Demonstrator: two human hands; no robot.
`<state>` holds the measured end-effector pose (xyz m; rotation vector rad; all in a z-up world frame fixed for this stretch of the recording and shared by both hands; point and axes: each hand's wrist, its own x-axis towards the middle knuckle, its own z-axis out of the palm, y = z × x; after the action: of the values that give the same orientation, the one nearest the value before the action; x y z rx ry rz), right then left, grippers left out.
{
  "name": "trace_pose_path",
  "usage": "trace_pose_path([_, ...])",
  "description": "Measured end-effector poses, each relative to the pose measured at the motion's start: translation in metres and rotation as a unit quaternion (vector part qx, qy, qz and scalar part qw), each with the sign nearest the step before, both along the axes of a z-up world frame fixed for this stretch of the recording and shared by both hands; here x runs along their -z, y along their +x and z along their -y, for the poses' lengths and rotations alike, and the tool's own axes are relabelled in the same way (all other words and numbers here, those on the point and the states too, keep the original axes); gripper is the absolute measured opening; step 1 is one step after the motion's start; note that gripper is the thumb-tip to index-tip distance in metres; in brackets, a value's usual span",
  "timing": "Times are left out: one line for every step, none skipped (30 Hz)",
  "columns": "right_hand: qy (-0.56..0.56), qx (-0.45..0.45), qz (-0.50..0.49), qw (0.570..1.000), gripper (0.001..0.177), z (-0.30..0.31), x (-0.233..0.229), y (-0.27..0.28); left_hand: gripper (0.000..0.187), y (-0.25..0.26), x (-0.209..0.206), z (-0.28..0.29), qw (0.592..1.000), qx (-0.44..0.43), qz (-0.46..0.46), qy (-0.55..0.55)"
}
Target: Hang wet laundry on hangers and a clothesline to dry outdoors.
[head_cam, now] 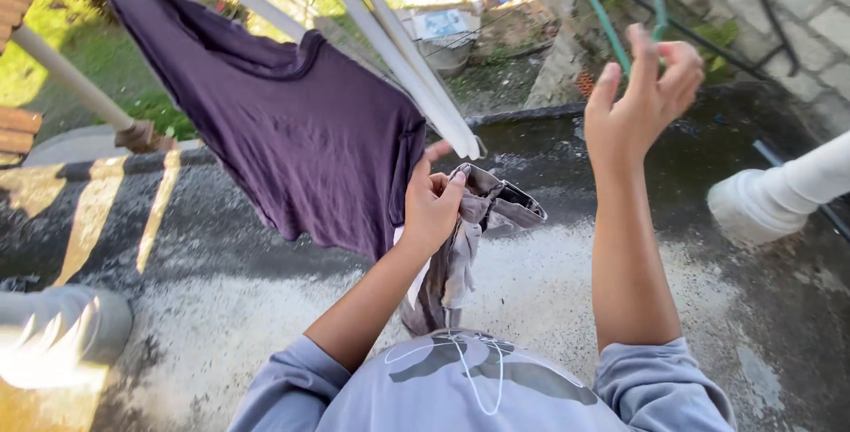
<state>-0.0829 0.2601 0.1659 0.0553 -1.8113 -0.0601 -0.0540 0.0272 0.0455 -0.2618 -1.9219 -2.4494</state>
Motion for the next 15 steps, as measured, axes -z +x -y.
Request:
trace_pose_path([-0.001, -0.008, 0.004, 1.000, 0.038, 0.008, 0.004, -0.009, 0.043, 0.000, 0.006, 0.002, 1.000, -0.008, 0.004, -0.001])
trace_pose_path([-0.107, -0.191, 0.120, 0.968, 0.028, 0.018, 0.010, -0.018, 0.062, 0.000, 0.012, 0.006, 0.999, -0.040, -0.016, -0.004])
trace_pose_path([-0.205, -0.365, 0.231, 0.878, 0.020, 0.028, 0.015, -0.026, 0.083, 0.001, 0.019, 0.011, 0.997, -0.072, -0.037, -0.007])
trace_pose_path([-0.207, -0.370, 0.233, 0.875, 0.020, 0.047, 0.013, -0.032, 0.083, 0.004, 0.022, 0.017, 0.996, -0.078, -0.035, -0.010])
trace_pose_path([-0.305, -0.449, 0.309, 0.781, 0.026, 0.065, 0.009, -0.038, 0.086, 0.006, 0.024, 0.023, 0.997, -0.072, -0.033, -0.021])
trace_pose_path([-0.393, -0.513, 0.374, 0.665, 0.033, 0.083, 0.005, -0.046, 0.088, 0.007, 0.026, 0.029, 0.997, -0.064, -0.034, -0.031])
trace_pose_path([-0.392, -0.517, 0.375, 0.662, 0.033, 0.095, 0.006, -0.051, 0.088, 0.008, 0.026, 0.035, 0.997, -0.068, -0.033, -0.034])
trace_pose_path([-0.366, -0.505, 0.415, 0.662, 0.031, 0.107, 0.006, -0.055, 0.084, 0.010, 0.026, 0.040, 0.997, -0.060, -0.036, -0.011])
trace_pose_path([-0.339, -0.493, 0.454, 0.660, 0.030, 0.120, 0.006, -0.059, 0.081, 0.012, 0.025, 0.045, 0.998, -0.052, -0.038, 0.012])
trace_pose_path([-0.338, -0.497, 0.454, 0.658, 0.030, 0.126, 0.007, -0.060, 0.081, 0.014, 0.024, 0.051, 0.998, -0.056, -0.038, 0.009])
trace_pose_path([-0.370, -0.481, 0.455, 0.652, 0.027, 0.132, 0.007, -0.061, 0.064, 0.016, 0.022, 0.056, 0.998, -0.053, -0.024, -0.008])
trace_pose_path([-0.400, -0.464, 0.455, 0.647, 0.025, 0.137, 0.007, -0.061, 0.050, 0.018, 0.021, 0.060, 0.998, -0.049, -0.010, -0.024])
trace_pose_path([-0.399, -0.467, 0.454, 0.645, 0.025, 0.138, 0.007, -0.060, 0.050, 0.017, 0.023, 0.063, 0.998, -0.052, -0.011, -0.026])
trace_pose_path([-0.349, -0.444, 0.411, 0.716, 0.021, 0.138, 0.007, -0.058, 0.044, 0.018, 0.025, 0.066, 0.998, -0.055, -0.014, -0.023])
trace_pose_path([-0.296, -0.417, 0.362, 0.779, 0.016, 0.138, 0.007, -0.056, 0.038, 0.018, 0.028, 0.069, 0.998, -0.058, -0.017, -0.019])
